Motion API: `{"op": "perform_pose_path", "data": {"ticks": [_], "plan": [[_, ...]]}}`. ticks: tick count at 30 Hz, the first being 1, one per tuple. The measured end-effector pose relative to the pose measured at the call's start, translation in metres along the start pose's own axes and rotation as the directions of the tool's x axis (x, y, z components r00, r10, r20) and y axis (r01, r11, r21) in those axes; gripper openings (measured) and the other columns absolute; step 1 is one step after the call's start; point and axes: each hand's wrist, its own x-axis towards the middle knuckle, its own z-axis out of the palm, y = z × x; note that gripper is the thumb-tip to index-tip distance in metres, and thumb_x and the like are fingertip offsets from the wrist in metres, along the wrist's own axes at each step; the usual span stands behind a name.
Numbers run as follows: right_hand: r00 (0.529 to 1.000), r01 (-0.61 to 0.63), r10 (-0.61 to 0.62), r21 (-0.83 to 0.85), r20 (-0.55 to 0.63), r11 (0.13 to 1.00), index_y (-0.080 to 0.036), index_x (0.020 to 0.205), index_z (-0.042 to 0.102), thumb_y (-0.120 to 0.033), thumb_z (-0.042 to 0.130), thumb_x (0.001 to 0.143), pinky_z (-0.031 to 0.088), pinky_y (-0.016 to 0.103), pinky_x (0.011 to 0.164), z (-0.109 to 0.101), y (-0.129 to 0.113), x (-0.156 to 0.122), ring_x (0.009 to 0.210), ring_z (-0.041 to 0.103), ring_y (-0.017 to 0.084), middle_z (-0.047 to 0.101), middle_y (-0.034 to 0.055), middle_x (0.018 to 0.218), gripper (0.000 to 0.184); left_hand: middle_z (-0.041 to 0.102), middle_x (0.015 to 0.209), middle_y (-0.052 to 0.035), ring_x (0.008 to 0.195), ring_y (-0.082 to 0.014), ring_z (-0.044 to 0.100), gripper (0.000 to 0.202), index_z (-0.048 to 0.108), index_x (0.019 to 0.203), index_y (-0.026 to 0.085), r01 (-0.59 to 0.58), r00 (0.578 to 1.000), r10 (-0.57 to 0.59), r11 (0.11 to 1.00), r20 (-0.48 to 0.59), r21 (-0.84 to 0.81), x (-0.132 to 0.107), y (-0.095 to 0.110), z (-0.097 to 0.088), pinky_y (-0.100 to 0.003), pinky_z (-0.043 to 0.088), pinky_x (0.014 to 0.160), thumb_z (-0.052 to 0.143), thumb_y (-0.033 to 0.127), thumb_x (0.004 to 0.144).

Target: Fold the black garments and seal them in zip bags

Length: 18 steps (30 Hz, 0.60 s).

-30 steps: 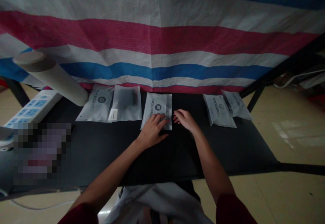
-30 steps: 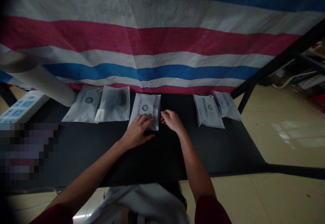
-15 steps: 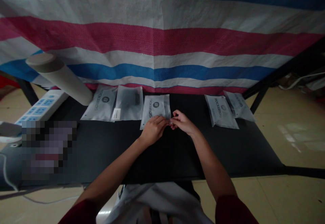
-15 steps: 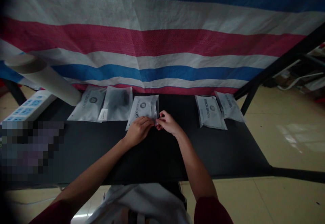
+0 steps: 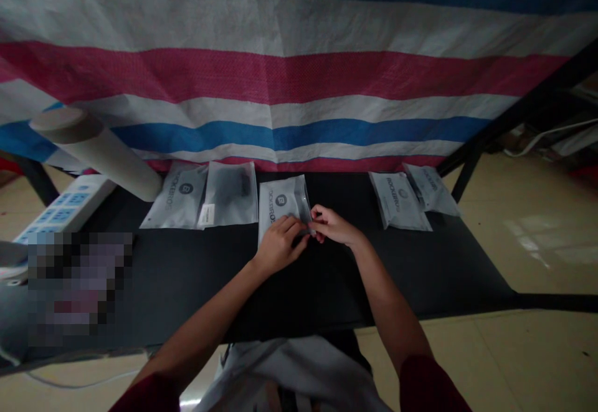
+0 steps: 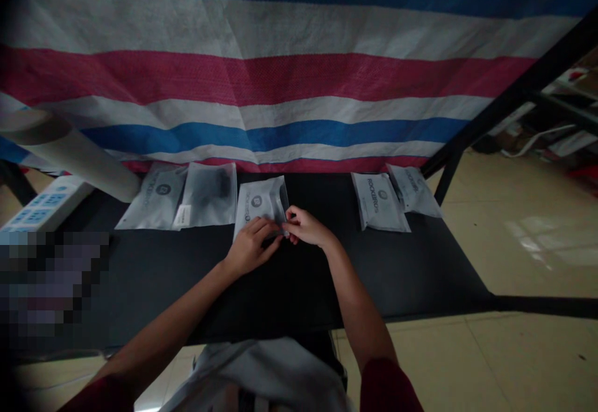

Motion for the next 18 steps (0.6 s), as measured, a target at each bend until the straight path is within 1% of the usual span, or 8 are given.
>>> {"op": "perform_pose_path", "data": {"ticks": [2, 5, 10, 14, 16, 18], "plan": [[1.000, 0.007, -0.007, -0.015, 0.000, 1.000, -0.023, 0.086, 0.038, -0.040, 0.061, 0.082, 0.038, 0.017, 0.040, 0.003, 0.001, 0.000, 0.043, 0.049, 0.008, 0.055, -0.0078, 0.058, 0.029, 0.063, 0.095, -0.0086, 0.084, -0.0213, 0.057, 0.018, 0.062, 0.099, 0.016, -0.021, 1.000, 0.021, 0.999, 0.016, 0.027, 0.000, -0.004, -0.001, -0.035, 0.049, 0.074, 0.054, 0.031, 0.092], [1.000, 0.016, -0.016, -0.035, -0.001, 0.999, -0.023, 0.086, 0.039, -0.039, 0.059, 0.083, 0.033, 0.016, 0.037, 0.005, 0.000, 0.000, 0.042, 0.045, 0.007, 0.051, -0.0089, 0.056, 0.027, 0.065, 0.096, -0.0078, 0.084, -0.0204, 0.057, 0.017, 0.063, 0.100, 0.016, -0.045, 0.999, 0.044, 0.998, 0.023, 0.041, 0.000, -0.007, -0.001, -0.034, 0.049, 0.074, 0.052, 0.027, 0.094], [0.998, 0.061, -0.061, 0.003, -0.002, 0.998, -0.023, 0.086, 0.036, -0.041, 0.061, 0.081, 0.033, 0.017, 0.039, 0.006, 0.000, 0.001, 0.043, 0.044, 0.006, 0.052, -0.0088, 0.060, 0.031, 0.067, 0.091, -0.0072, 0.079, -0.0184, 0.057, 0.020, 0.066, 0.097, 0.016, -0.043, 0.999, 0.044, 0.998, -0.005, 0.048, -0.002, -0.007, 0.000, -0.032, 0.049, 0.073, 0.047, 0.021, 0.096], [0.993, 0.088, -0.086, 0.011, -0.082, 0.996, -0.024, 0.084, 0.031, -0.041, 0.062, 0.078, 0.031, 0.017, 0.039, 0.010, 0.006, 0.008, 0.040, 0.043, 0.007, 0.050, -0.0109, 0.056, 0.036, 0.065, 0.084, -0.0069, 0.077, -0.0180, 0.057, 0.023, 0.066, 0.093, 0.015, -0.085, 0.996, 0.084, 0.995, 0.017, 0.046, -0.002, -0.001, -0.002, -0.032, 0.049, 0.071, 0.044, 0.018, 0.096], [0.985, 0.107, -0.104, 0.015, -0.137, 0.994, -0.025, 0.084, 0.029, -0.040, 0.062, 0.076, 0.032, 0.018, 0.041, 0.010, 0.010, 0.011, 0.040, 0.044, 0.008, 0.048, -0.0119, 0.054, 0.037, 0.065, 0.083, -0.0068, 0.077, -0.0180, 0.057, 0.023, 0.066, 0.092, 0.015, -0.103, 0.994, 0.102, 0.994, 0.033, 0.024, -0.002, 0.007, -0.003, -0.032, 0.049, 0.071, 0.043, 0.018, 0.096], [0.970, 0.126, -0.119, 0.017, -0.211, 0.992, -0.025, 0.083, 0.030, -0.040, 0.062, 0.075, 0.032, 0.018, 0.042, 0.008, 0.015, 0.014, 0.042, 0.044, 0.008, 0.046, -0.0121, 0.055, 0.036, 0.064, 0.081, -0.0067, 0.076, -0.0181, 0.057, 0.023, 0.066, 0.092, 0.015, -0.119, 0.992, 0.119, 0.993, 0.038, 0.000, -0.004, 0.019, -0.003, -0.032, 0.049, 0.070, 0.044, 0.018, 0.096]]}}
